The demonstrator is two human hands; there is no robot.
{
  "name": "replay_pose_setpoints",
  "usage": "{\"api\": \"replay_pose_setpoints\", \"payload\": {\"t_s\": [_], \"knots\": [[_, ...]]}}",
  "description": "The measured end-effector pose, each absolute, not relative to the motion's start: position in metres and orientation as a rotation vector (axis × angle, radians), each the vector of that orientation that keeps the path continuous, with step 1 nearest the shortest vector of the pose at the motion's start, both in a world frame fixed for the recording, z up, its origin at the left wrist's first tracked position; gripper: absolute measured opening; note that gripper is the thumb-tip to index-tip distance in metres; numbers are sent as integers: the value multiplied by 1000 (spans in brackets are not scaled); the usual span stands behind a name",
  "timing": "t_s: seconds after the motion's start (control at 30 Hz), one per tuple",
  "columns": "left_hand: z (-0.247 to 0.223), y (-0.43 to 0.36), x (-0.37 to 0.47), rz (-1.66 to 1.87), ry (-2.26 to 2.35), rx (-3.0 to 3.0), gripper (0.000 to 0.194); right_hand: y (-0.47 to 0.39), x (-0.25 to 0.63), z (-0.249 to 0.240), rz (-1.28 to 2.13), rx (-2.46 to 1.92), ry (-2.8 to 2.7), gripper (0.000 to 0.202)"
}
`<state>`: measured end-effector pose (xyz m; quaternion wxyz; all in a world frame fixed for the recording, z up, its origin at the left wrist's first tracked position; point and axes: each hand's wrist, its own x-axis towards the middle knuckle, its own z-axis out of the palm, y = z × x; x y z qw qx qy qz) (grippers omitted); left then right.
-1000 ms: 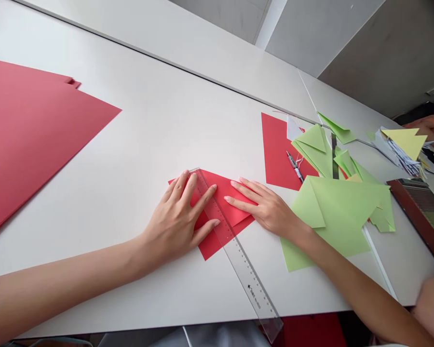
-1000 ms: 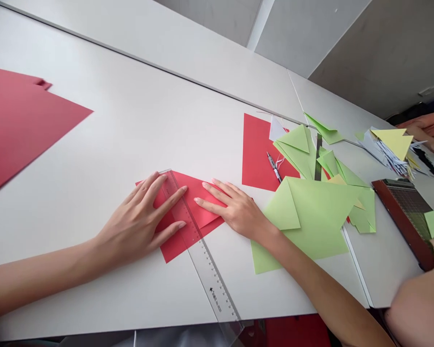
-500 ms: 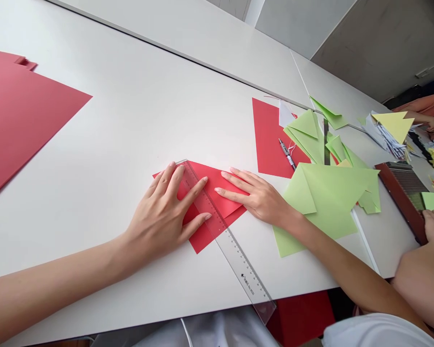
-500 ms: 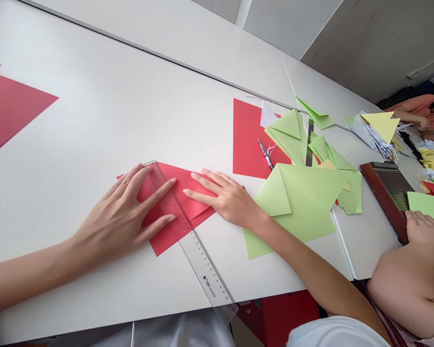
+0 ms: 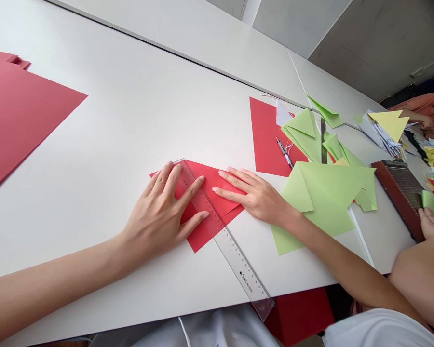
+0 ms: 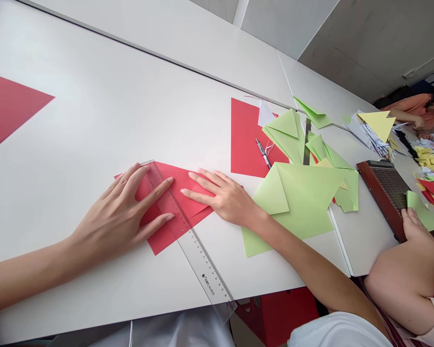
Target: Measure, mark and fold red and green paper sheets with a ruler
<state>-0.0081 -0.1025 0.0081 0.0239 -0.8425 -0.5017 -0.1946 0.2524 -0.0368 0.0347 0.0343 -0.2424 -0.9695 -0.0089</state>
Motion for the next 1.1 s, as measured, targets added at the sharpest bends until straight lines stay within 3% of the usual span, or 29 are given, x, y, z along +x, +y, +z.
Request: {"api": "replay_pose_setpoints", "payload": {"t_s": [0.47, 0.77, 0.9, 1.1], "knots": [[7, -103, -9, -589, -1554, -2581, 62, -37, 252, 35, -28, -760, -2993, 59], [6, -107, -8, -579, -1517, -2513, 63, -48, 236, 58, 180, -892, -2992, 53], [7, -110, -8, -560, -1525, -2500, 64, -49, 207, 52, 126, -1149, -2878, 56], [6, -112, -7, -613, -1579, -2515, 61, -34, 176, 45, -24, -1121, -2876, 51]]}}
